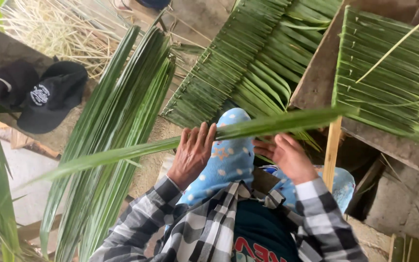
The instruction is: Weaving palm leaves onto a wooden frame to create a thatched panel
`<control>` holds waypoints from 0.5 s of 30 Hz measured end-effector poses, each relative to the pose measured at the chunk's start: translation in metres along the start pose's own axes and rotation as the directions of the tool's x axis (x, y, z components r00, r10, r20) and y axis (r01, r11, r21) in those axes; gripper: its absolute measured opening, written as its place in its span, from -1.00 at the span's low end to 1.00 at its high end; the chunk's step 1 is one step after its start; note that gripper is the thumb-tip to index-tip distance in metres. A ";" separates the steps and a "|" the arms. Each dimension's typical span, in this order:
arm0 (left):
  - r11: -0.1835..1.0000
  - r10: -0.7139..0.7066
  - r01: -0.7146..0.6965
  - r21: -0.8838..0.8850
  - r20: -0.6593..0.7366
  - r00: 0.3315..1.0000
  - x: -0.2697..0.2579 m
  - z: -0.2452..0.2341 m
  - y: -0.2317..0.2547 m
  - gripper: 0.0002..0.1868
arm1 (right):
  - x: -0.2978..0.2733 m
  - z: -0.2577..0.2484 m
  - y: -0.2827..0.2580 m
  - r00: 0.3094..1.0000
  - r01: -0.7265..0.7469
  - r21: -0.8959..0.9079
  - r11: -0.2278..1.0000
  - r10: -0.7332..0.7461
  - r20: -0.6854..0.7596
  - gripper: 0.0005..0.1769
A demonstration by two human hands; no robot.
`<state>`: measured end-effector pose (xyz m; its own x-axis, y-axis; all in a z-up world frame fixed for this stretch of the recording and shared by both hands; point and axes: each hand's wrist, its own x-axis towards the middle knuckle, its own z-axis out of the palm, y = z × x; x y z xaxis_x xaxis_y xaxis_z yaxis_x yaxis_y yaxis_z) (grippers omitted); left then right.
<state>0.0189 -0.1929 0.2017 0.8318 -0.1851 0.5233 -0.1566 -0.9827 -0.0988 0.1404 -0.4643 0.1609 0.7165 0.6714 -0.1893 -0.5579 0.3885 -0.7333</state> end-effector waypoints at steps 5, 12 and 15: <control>0.991 0.026 -0.029 -0.128 -0.029 0.999 -0.015 0.009 -0.012 -0.46 | 0.025 0.018 0.023 0.936 -0.041 0.163 0.986 0.095 -0.339 -0.37; 0.896 -0.130 0.151 -0.417 0.079 0.988 -0.017 0.021 -0.021 -0.22 | 0.036 0.015 0.053 0.931 -0.037 0.237 0.971 0.120 -0.345 -0.52; 0.865 -0.132 0.175 -0.471 0.122 0.984 -0.028 0.050 -0.026 -0.28 | 0.036 0.007 0.067 0.926 -0.039 0.233 0.972 0.123 -0.356 -0.67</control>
<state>0.0261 -0.1621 0.1475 0.9038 -0.0521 0.4248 -0.2411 -0.8820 0.4049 0.1259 -0.4095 0.1091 0.7444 0.4449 -0.4980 -0.6678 0.4984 -0.5528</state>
